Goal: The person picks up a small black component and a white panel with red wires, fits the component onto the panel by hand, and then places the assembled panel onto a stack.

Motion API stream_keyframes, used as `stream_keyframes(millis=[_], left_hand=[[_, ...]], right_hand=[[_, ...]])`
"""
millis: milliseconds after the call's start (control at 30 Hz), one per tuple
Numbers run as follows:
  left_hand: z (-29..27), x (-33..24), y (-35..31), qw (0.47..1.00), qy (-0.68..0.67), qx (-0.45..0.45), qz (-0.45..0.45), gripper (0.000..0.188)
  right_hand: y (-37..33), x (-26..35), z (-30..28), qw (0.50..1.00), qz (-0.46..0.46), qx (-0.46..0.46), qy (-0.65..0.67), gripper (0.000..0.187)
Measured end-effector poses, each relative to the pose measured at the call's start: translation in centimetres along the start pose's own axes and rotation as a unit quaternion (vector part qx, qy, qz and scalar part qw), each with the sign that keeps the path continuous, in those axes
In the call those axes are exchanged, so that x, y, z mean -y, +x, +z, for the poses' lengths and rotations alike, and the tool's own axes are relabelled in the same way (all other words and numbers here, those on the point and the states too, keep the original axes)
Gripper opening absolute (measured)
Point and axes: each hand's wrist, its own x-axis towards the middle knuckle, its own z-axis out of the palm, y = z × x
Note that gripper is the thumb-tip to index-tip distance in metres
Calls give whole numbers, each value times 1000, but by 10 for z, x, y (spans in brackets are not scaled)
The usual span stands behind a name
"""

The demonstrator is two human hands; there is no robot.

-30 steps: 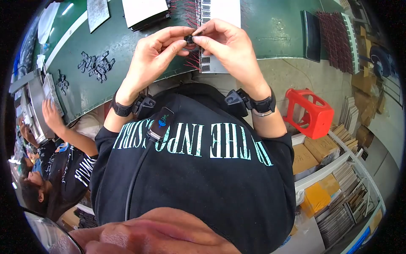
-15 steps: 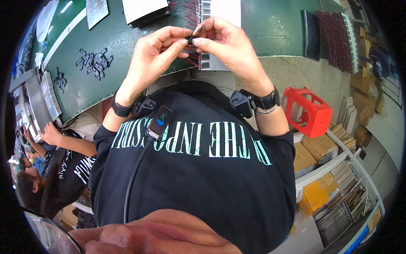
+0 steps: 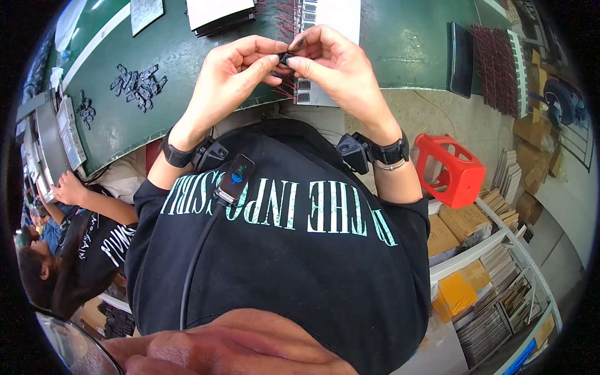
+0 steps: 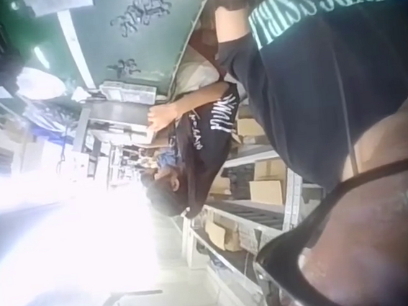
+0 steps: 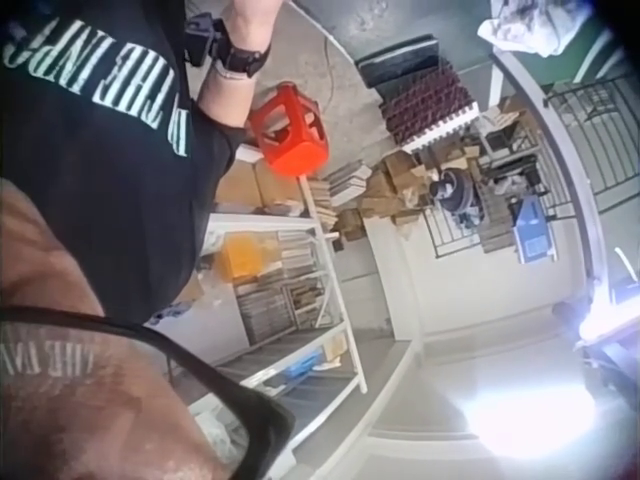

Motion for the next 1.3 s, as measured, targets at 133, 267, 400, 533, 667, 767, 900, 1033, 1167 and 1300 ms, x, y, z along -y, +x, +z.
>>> stream_keyframes(millis=[133,267,400,533,667,767,900,1033,1167,1300], left_hand=[[-2,-10,1,999,43,13,-9,21],[-17,-29,-1,988,127,81,-17,21],[-28,-55,4,957,263,104,65,19],[-58,-94,33,934,330,-5,138,16],[-93,-114,94,892,373,-183,178,20],[-119,-100,132,858,458,-189,138,19],[-126,-88,154,866,451,-197,90,19],[-125,-82,158,820,503,-206,179,19],[-133,-69,161,746,580,-209,251,21],[-137,-71,157,723,587,-242,273,22]], right_hand=[[0,10,3,990,5,-19,-139,20],[-3,39,12,977,70,30,-199,22],[-13,38,15,980,-10,50,-193,24],[-18,44,3,945,-131,-121,-275,23],[-35,39,-27,893,-95,-170,-406,23],[-41,33,-27,876,-79,-171,-443,23],[-43,27,-24,875,-68,-182,-443,24],[-41,28,-26,886,-61,-192,-418,23],[-38,33,-28,898,-30,-174,-403,21],[-27,31,-39,919,34,-150,-363,18]])
